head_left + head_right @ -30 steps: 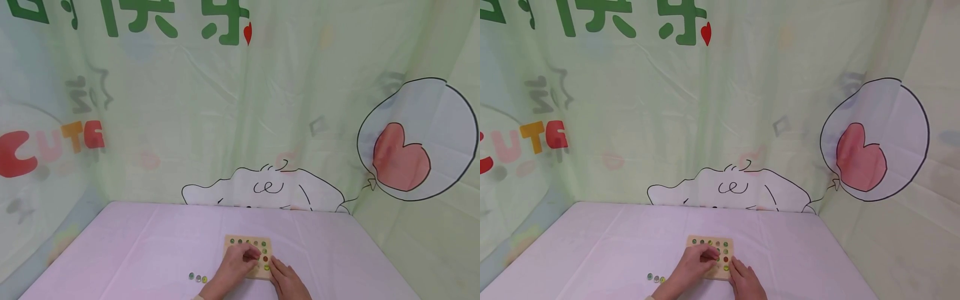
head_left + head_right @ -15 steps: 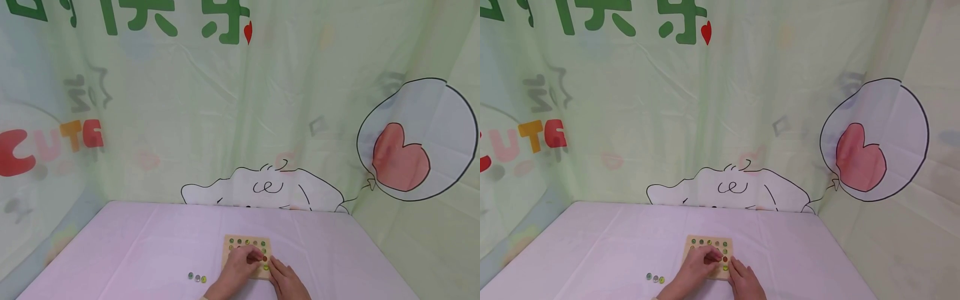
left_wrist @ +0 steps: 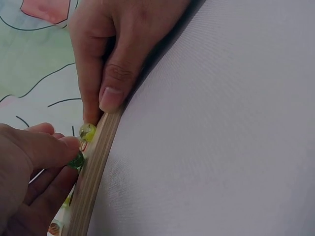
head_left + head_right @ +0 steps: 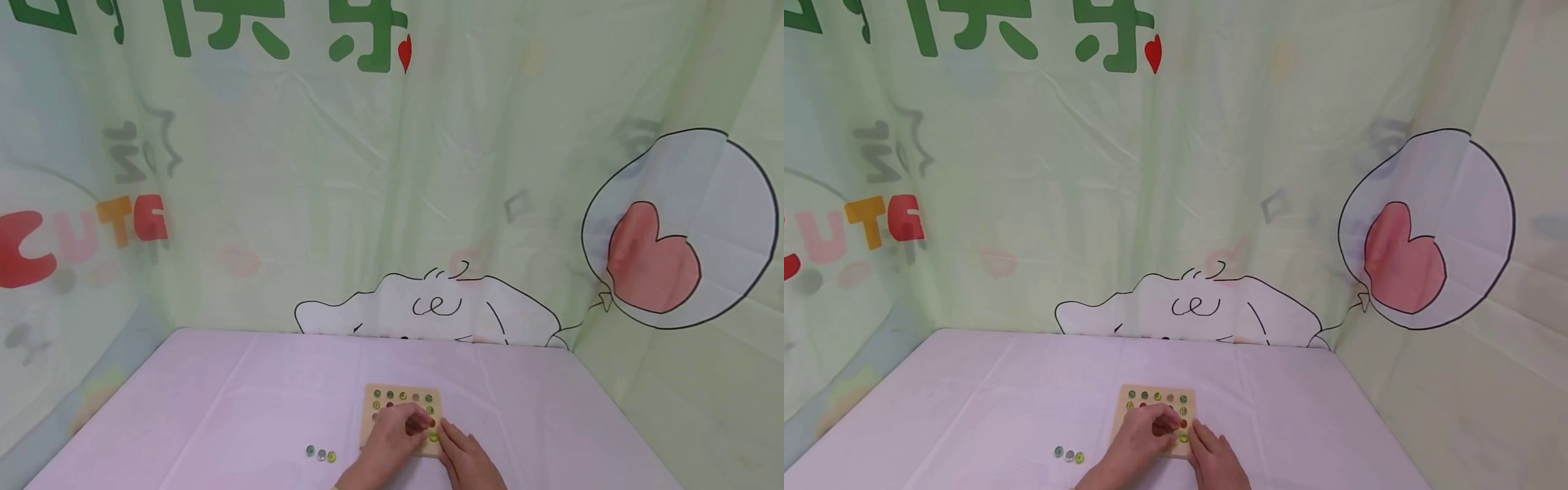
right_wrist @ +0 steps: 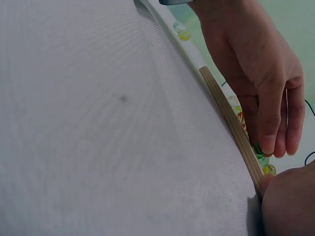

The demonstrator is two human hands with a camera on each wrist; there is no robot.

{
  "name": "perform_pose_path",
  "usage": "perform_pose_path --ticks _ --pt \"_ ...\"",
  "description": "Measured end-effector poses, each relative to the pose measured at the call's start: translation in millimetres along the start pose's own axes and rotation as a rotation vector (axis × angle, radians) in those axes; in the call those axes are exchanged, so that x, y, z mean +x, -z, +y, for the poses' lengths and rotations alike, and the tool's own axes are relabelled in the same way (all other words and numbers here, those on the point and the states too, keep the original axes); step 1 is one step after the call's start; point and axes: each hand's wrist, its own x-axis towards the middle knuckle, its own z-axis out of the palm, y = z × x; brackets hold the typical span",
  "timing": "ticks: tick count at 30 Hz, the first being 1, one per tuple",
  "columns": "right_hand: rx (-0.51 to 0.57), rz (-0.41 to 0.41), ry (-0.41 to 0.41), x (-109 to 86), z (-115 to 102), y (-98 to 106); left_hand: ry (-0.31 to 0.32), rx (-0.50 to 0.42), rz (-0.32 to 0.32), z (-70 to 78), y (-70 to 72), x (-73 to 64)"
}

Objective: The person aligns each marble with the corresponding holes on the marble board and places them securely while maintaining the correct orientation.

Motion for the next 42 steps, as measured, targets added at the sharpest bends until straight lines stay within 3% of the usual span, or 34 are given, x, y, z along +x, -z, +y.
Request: perform_pose_path --ticks 9,19,28,42 --pt "0.008 -0.02 -0.031 2.0 -2 1 0.004 0.0 0.001 -0.8 0.7 -0.2" --pt "-0.004 0.002 -0.009 1.1 -1 0 0.004 -0.01 0.006 1.4 4.1 -1.2" --pt "0.015 -0.014 -0.018 2.3 0 0 -0.019 0.017 0.045 2.9 7.5 -0.6" --pt "0.01 0.007 0.006 -0.6 0 1 0.004 0.003 0.026 8.3 23.9 -5.9"
